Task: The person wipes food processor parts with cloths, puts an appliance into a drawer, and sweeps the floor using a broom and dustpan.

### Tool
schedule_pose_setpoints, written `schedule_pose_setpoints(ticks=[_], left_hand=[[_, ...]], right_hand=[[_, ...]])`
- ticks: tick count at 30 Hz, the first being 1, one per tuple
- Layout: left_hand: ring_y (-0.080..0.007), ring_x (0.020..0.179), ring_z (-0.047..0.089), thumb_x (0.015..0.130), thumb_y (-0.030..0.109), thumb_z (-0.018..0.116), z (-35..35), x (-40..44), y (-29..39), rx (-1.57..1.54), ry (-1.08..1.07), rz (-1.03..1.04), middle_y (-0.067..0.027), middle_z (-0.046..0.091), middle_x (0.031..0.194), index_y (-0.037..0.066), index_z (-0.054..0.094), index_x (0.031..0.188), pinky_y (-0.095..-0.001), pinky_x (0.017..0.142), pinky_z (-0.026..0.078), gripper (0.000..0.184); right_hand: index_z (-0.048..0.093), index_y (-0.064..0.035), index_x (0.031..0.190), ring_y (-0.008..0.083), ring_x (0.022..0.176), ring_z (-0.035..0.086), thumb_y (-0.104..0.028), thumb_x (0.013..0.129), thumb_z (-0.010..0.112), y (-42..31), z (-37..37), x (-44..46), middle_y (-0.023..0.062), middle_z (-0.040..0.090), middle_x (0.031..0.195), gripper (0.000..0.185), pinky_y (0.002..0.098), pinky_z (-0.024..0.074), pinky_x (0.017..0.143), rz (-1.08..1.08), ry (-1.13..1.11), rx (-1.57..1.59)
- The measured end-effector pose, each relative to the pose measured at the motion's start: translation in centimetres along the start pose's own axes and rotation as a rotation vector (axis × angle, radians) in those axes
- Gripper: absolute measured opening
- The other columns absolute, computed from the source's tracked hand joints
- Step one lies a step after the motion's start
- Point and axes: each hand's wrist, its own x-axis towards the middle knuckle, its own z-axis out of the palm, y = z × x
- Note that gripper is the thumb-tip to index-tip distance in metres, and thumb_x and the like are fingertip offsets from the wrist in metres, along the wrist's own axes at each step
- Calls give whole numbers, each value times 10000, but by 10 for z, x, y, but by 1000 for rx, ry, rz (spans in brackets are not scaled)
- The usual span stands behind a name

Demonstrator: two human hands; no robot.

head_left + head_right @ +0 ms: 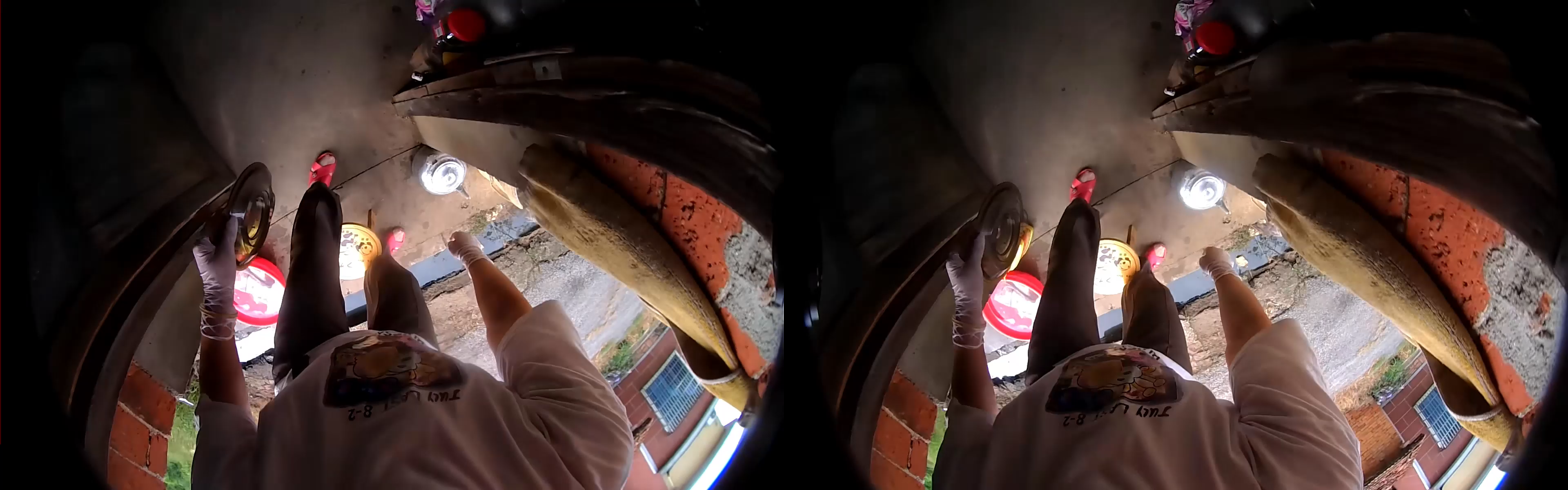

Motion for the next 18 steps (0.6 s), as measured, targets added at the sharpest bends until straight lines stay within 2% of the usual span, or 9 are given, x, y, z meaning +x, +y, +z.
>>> schedule_pose_setpoints(ticks=[1,2,3,5,9,12,13,15,18], left_hand=[[-103,824,570,869,57,565,2,4,-3,50,-10,-33,-36,650,917,-18,620,991,-237,765,441,154],[-79,710,534,879,65,544,11,8,-13,41,93,-15,1,610,776,4,614,864,-223,648,426,94],[-50,596,444,884,72,530,5,14,-27,114,-11,-37,41,500,663,35,544,746,-208,536,355,144],[-38,539,355,892,84,514,2,20,-59,262,-26,-19,44,403,611,57,466,680,-211,484,280,219],[-49,538,362,897,116,516,1,25,-95,330,66,-147,35,407,611,51,474,694,-221,485,288,217],[-53,545,378,890,124,534,0,20,-130,365,134,-270,37,420,626,36,493,719,-224,485,301,197],[-55,552,390,887,125,538,0,17,-138,371,142,-301,34,435,637,28,505,735,-223,489,312,183],[-58,567,412,881,124,546,-4,9,-162,364,167,-373,28,463,658,15,529,767,-219,497,331,158],[-59,590,438,873,123,553,-2,4,-174,457,177,-350,21,494,696,1,556,812,-214,506,348,136]], right_hand=[[664,-82,892,335,946,602,-222,769,502,-14,-7,15,184,637,952,247,425,475,816,20,39,-61],[663,-80,885,334,935,606,-206,773,502,-21,-7,39,179,639,948,233,422,479,810,-4,32,-122],[662,-78,878,332,925,611,-190,776,501,-26,-11,68,174,641,944,221,420,482,803,-30,30,-188],[661,-76,867,324,897,621,-162,782,504,-31,-14,128,163,644,934,199,412,490,787,-107,69,-316],[669,-92,845,287,803,646,-131,782,522,-46,-18,219,128,656,892,165,386,509,729,-192,254,-449],[672,-97,872,241,860,640,-154,804,505,-20,26,338,129,657,884,189,375,511,734,-199,563,-475],[670,-88,872,229,886,635,-159,818,493,-28,18,341,128,658,869,198,365,510,737,-244,551,-527],[670,-84,865,230,871,639,-150,830,481,-64,-21,314,121,660,867,203,363,508,732,-243,319,-598],[666,-69,903,219,819,653,-114,839,474,-64,-10,338,121,659,915,207,365,516,684,-345,291,-877]])
